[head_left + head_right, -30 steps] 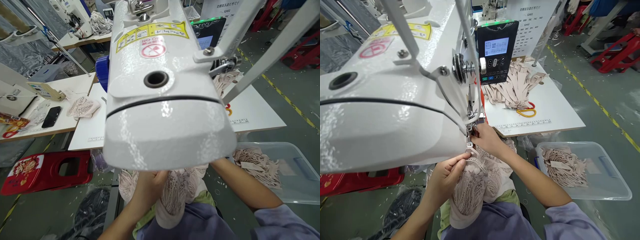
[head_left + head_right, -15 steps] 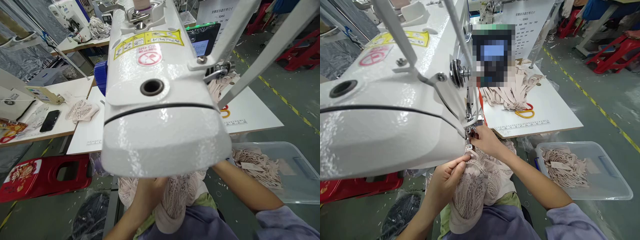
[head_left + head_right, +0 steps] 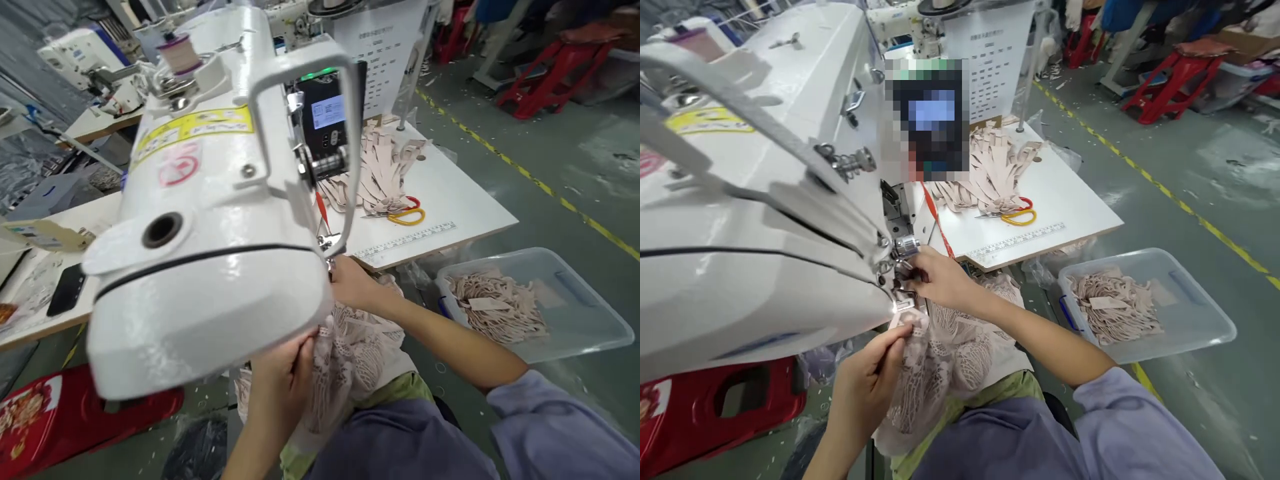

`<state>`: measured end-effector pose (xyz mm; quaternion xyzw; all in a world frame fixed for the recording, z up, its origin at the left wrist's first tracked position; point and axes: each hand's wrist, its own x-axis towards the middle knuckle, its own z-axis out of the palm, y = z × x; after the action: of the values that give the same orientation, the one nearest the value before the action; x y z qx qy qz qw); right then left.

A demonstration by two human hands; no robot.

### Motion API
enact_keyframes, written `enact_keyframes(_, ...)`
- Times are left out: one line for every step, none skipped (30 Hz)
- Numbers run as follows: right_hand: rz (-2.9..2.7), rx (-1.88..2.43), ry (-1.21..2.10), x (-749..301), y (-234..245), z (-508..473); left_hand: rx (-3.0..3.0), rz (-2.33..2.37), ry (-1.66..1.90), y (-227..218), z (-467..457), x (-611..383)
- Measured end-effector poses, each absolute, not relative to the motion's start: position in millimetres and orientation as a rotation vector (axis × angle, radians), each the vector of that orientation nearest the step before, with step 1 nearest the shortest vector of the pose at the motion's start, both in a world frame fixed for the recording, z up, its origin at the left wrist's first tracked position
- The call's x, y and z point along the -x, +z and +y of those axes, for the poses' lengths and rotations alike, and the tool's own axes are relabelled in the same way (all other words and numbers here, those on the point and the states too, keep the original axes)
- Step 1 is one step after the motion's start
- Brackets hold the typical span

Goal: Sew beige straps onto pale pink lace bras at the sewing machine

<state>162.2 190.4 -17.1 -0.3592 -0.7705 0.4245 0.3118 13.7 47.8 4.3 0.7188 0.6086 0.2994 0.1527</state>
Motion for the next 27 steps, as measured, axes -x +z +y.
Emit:
enact_keyframes(-2.017,0.944,1.114,-161.7,-17.2,189.9,-2.113,1.738,0.865,3.8,48.2,-13.0)
enact_keyframes(-1.998,0.941,1.109,-161.2,-17.6,189.2,-2.158,1.735,0.865,3.0,48.4,-12.3)
enact_keyframes(-1.980,0.939,1.107,-160.5,-18.2,188.5,-2.200,1.737,0.859,1.7,48.3,-11.5)
enact_keyframes(-1.963,0.943,1.102,-159.7,-18.9,187.8,-2.238,1.744,0.853,0.3,47.9,-10.6)
enact_keyframes(-1.957,0.949,1.098,-158.8,-19.5,187.0,-2.266,1.757,0.848,-1.2,47.3,-9.7)
enact_keyframes(-1.961,0.954,1.094,-157.9,-19.9,186.2,-2.285,1.772,0.846,-2.5,46.6,-8.9)
enact_keyframes(-1.967,0.961,1.086,-157.0,-20.1,185.6,-2.296,1.787,0.851,-3.6,45.8,-8.2)
enact_keyframes(-1.972,0.965,1.077,-156.2,-20.2,185.2,-2.303,1.799,0.852,-4.2,45.3,-7.8)
enact_keyframes(-1.974,0.967,1.069,-155.7,-20.0,184.9,-2.311,1.808,0.850,-4.5,44.9,-7.7)
enact_keyframes(-1.973,0.963,1.067,-155.5,-19.7,184.8,-2.321,1.812,0.840,-4.5,44.9,-8.0)
enact_keyframes(-1.968,0.956,1.069,-155.7,-19.3,184.7,-2.336,1.812,0.828,-4.2,45.1,-8.5)
enact_keyframes(-1.962,0.949,1.070,-156.2,-18.7,184.7,-2.350,1.809,0.816,-3.9,45.6,-9.1)
enact_keyframes(-1.958,0.942,1.069,-156.9,-18.1,184.7,-2.362,1.803,0.806,-3.6,46.2,-9.9)
enact_keyframes(-1.958,0.935,1.066,-157.7,-17.5,184.6,-2.373,1.792,0.799,-3.3,47.0,-10.6)
enact_keyframes(-1.959,0.929,1.059,-158.6,-17.1,184.5,-2.380,1.779,0.799,-3.0,47.8,-11.3)
enact_keyframes(-1.961,0.922,1.048,-159.3,-17.0,184.4,-2.388,1.764,0.803,-2.8,48.6,-11.8)
enact_keyframes(-1.963,0.917,1.035,-159.9,-17.1,184.3,-2.396,1.751,0.808,-2.6,49.4,-12.3)
enact_keyframes(-1.965,0.912,1.024,-160.2,-17.5,184.4,-2.403,1.737,0.811,-2.4,49.9,-12.7)
enact_keyframes(-1.965,0.908,1.012,-160.3,-18.3,184.5,-2.411,1.724,0.816,-2.3,50.4,-13.1)
enact_keyframes(-1.964,0.907,1.002,-160.1,-19.2,184.7,-2.417,1.712,0.819,-2.3,50.8,-13.5)
enact_keyframes(-1.965,0.910,0.994,-159.9,-20.2,185.0,-2.424,1.703,0.819,-2.3,51.0,-14.0)
enact_keyframes(-1.965,0.914,0.989,-159.6,-21.3,185.4,-2.432,1.700,0.816,-2.3,51.2,-14.5)
enact_keyframes(-1.967,0.916,0.986,-159.2,-22.5,185.9,-2.440,1.697,0.810,-2.4,51.4,-15.1)
enact_keyframes(-1.967,0.914,0.984,-159.0,-23.7,186.3,-2.449,1.696,0.806,-2.6,51.7,-15.9)
enact_keyframes(-1.964,0.909,0.980,-158.8,-24.8,186.8,-2.459,1.697,0.802,-2.7,52.0,-16.7)
enact_keyframes(-1.960,0.900,0.978,-158.7,-25.9,187.2,-2.470,1.697,0.798,-2.8,52.4,-17.6)
enact_keyframes(-1.953,0.889,0.976,-158.7,-26.9,187.5,-2.477,1.693,0.797,-2.8,52.7,-18.4)
